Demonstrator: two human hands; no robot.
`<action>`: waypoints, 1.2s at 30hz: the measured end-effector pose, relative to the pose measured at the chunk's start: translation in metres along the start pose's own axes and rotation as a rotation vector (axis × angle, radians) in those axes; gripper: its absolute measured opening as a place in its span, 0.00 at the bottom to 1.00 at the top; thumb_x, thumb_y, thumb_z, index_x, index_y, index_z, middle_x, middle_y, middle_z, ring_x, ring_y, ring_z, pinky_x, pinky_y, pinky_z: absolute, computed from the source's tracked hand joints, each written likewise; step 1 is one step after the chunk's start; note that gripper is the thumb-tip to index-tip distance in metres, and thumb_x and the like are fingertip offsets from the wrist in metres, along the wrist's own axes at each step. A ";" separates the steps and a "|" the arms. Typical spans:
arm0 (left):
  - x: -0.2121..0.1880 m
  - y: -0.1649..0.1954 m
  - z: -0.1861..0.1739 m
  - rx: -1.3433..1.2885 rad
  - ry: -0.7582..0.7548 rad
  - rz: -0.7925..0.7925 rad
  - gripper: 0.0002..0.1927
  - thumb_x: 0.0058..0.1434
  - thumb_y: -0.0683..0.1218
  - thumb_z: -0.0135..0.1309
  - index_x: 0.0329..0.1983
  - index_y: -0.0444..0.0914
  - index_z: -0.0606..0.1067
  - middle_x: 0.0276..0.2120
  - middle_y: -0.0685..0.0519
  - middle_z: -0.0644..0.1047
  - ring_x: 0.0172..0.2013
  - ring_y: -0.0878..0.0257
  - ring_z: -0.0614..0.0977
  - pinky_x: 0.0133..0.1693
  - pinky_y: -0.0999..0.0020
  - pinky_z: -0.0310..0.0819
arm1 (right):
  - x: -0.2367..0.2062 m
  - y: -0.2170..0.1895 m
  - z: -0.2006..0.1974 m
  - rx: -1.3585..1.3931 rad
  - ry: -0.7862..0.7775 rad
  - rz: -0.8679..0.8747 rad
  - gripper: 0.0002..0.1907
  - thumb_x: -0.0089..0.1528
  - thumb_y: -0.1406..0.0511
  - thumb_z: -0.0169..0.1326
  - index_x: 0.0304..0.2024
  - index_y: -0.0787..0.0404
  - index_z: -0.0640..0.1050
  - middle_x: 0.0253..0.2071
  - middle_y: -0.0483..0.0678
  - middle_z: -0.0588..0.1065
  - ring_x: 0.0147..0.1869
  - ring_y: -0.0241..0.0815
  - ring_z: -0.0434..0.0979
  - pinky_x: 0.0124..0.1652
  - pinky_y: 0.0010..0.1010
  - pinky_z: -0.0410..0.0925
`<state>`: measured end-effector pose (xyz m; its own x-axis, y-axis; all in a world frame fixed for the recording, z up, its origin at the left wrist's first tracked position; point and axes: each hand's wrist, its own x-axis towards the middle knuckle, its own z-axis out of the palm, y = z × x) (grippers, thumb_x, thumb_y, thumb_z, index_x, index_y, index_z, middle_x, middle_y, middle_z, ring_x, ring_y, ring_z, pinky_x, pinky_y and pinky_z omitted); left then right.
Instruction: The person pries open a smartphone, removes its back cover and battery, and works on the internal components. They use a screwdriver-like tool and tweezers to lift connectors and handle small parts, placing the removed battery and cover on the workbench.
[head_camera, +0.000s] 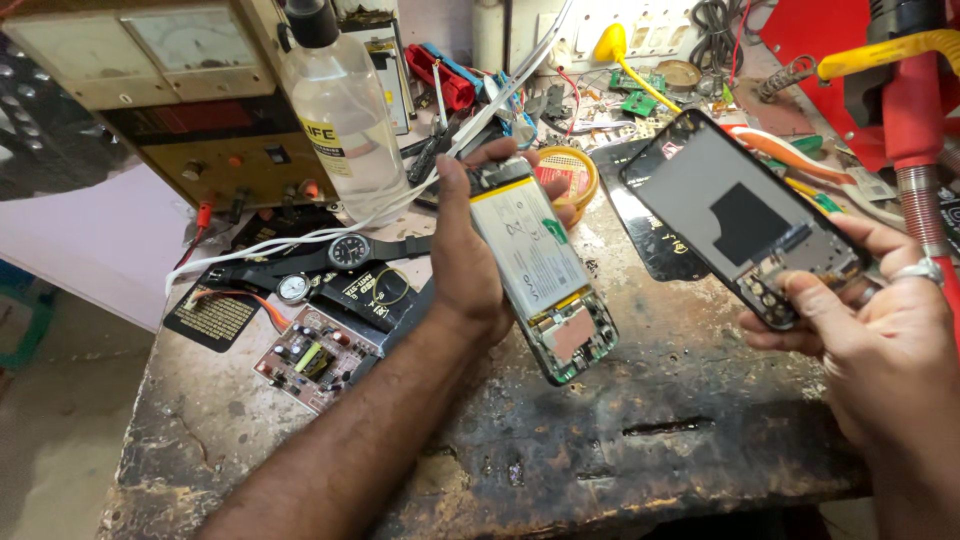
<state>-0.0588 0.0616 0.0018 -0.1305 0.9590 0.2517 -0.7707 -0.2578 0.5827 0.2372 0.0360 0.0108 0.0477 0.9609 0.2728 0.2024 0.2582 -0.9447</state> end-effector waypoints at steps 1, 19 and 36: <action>0.001 0.004 -0.001 -0.027 -0.009 0.009 0.33 0.70 0.69 0.39 0.62 0.39 0.66 0.50 0.44 0.74 0.41 0.50 0.83 0.45 0.51 0.81 | -0.001 0.005 -0.005 0.024 -0.015 0.010 0.28 0.69 0.76 0.48 0.70 0.66 0.57 0.49 0.60 0.76 0.37 0.51 0.82 0.34 0.40 0.79; 0.017 0.051 -0.001 0.061 0.090 0.224 0.23 0.62 0.38 0.40 0.62 0.35 0.64 0.55 0.39 0.74 0.53 0.47 0.80 0.56 0.46 0.80 | 0.001 -0.012 -0.004 -0.429 -0.584 0.235 0.27 0.64 0.64 0.58 0.66 0.53 0.72 0.28 0.45 0.72 0.23 0.33 0.69 0.20 0.26 0.70; 0.016 0.059 0.001 0.032 0.022 0.252 0.23 0.63 0.39 0.39 0.63 0.36 0.63 0.55 0.39 0.74 0.53 0.46 0.80 0.56 0.44 0.79 | 0.000 -0.009 -0.002 -0.124 -0.503 0.303 0.31 0.65 0.65 0.56 0.71 0.59 0.68 0.36 0.44 0.81 0.28 0.28 0.73 0.22 0.21 0.65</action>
<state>-0.1060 0.0617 0.0409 -0.3301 0.8660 0.3757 -0.6920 -0.4927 0.5277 0.2370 0.0339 0.0198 -0.3412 0.9274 -0.1535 0.3660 -0.0193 -0.9304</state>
